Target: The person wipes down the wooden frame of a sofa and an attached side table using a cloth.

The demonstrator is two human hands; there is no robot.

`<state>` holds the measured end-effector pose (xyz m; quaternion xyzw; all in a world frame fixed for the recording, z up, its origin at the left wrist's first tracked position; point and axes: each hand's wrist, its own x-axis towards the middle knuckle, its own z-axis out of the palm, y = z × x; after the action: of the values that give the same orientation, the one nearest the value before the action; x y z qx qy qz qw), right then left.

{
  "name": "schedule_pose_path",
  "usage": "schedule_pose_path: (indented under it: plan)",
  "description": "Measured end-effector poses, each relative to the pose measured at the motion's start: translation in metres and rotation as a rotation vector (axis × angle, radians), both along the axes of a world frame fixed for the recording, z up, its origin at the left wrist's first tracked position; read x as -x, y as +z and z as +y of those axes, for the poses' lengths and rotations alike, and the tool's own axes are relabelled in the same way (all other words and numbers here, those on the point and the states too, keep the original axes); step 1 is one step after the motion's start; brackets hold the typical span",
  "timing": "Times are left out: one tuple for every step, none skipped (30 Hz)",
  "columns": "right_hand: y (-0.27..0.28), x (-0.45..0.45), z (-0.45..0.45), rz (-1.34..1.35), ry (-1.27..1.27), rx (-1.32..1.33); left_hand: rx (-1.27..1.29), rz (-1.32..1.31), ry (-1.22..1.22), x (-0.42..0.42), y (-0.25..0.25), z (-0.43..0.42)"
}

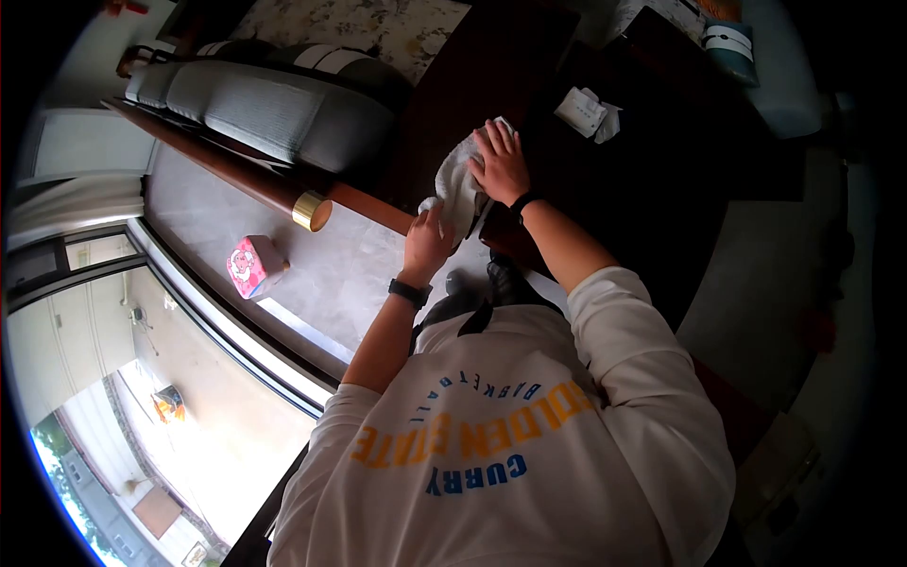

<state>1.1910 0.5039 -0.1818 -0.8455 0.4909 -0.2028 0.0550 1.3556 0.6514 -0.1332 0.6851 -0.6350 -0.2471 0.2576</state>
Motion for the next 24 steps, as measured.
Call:
schedule_pose_path:
  plan:
    - [0.003, 0.003, -0.007, -0.005, -0.010, -0.010, -0.010, -0.010, -0.004, 0.006, 0.002, -0.006]
    - [0.006, 0.006, -0.012, -0.002, -0.017, -0.032, -0.052, 0.016, 0.004, 0.013, 0.002, -0.011]
    - [0.006, 0.008, -0.016, -0.012, -0.022, -0.042, -0.095, 0.042, 0.012, 0.019, 0.004, -0.015]
    - [-0.001, 0.007, -0.018, -0.019, -0.030, -0.042, -0.104, 0.030, 0.007, 0.022, -0.003, -0.017]
    - [-0.002, 0.008, -0.023, -0.025, -0.036, -0.038, -0.073, 0.010, -0.009, 0.026, -0.003, -0.022]
    - [-0.002, 0.009, -0.026, -0.036, -0.040, -0.042, -0.042, -0.011, -0.023, 0.031, -0.002, -0.028]
    - [-0.005, 0.008, -0.028, -0.073, -0.047, -0.022, -0.044, -0.023, -0.026, 0.033, -0.005, -0.031]
    - [-0.005, 0.008, -0.030, -0.110, -0.053, -0.004, -0.053, -0.034, -0.042, 0.036, -0.004, -0.035]
    - [-0.006, 0.009, -0.033, -0.121, -0.054, -0.011, -0.065, -0.046, -0.057, 0.039, -0.001, -0.039]
    - [-0.006, 0.010, -0.039, -0.130, -0.065, 0.005, -0.070, -0.057, -0.056, 0.043, 0.001, -0.042]
    - [-0.007, 0.011, -0.045, -0.139, -0.075, 0.020, -0.071, -0.054, -0.047, 0.047, 0.003, -0.047]
    - [-0.006, 0.013, -0.048, -0.143, -0.077, 0.037, -0.071, -0.050, -0.038, 0.050, 0.002, -0.050]
    - [-0.007, 0.013, -0.051, -0.152, -0.078, 0.035, -0.073, -0.060, -0.039, 0.052, 0.000, -0.052]
    - [-0.010, 0.012, -0.054, -0.169, -0.102, 0.019, -0.049, -0.068, -0.042, 0.052, -0.005, -0.054]
    - [-0.011, 0.011, -0.057, -0.185, -0.126, 0.003, -0.026, -0.075, -0.045, 0.053, -0.005, -0.058]
    - [-0.010, 0.012, -0.061, -0.178, -0.156, 0.060, -0.027, -0.082, -0.047, 0.055, -0.003, -0.061]
    - [-0.010, 0.013, -0.064, -0.185, -0.158, 0.058, 0.031, -0.154, -0.111, 0.057, -0.001, -0.064]
    - [-0.013, 0.013, -0.069, -0.233, -0.179, 0.003, 0.059, -0.191, -0.146, 0.058, -0.002, -0.065]
    - [-0.016, 0.013, -0.071, -0.279, -0.201, -0.052, 0.089, -0.229, -0.180, 0.059, -0.003, -0.067]
    - [-0.019, 0.013, -0.071, -0.251, -0.212, 0.012, 0.025, -0.176, -0.104, 0.061, -0.004, -0.068]
    - [-0.017, 0.012, -0.069, -0.253, -0.217, 0.013, -0.039, -0.122, -0.027, 0.062, -0.005, -0.069]
    - [-0.015, 0.012, -0.066, -0.252, -0.228, 0.019, -0.037, -0.123, -0.032, 0.061, -0.005, -0.068]
    - [-0.013, 0.012, -0.064, -0.250, -0.240, 0.026, -0.043, -0.120, -0.044, 0.060, -0.005, -0.067]
    - [-0.011, 0.013, -0.061, -0.249, -0.245, 0.028, -0.048, -0.117, -0.056, 0.059, -0.004, -0.065]
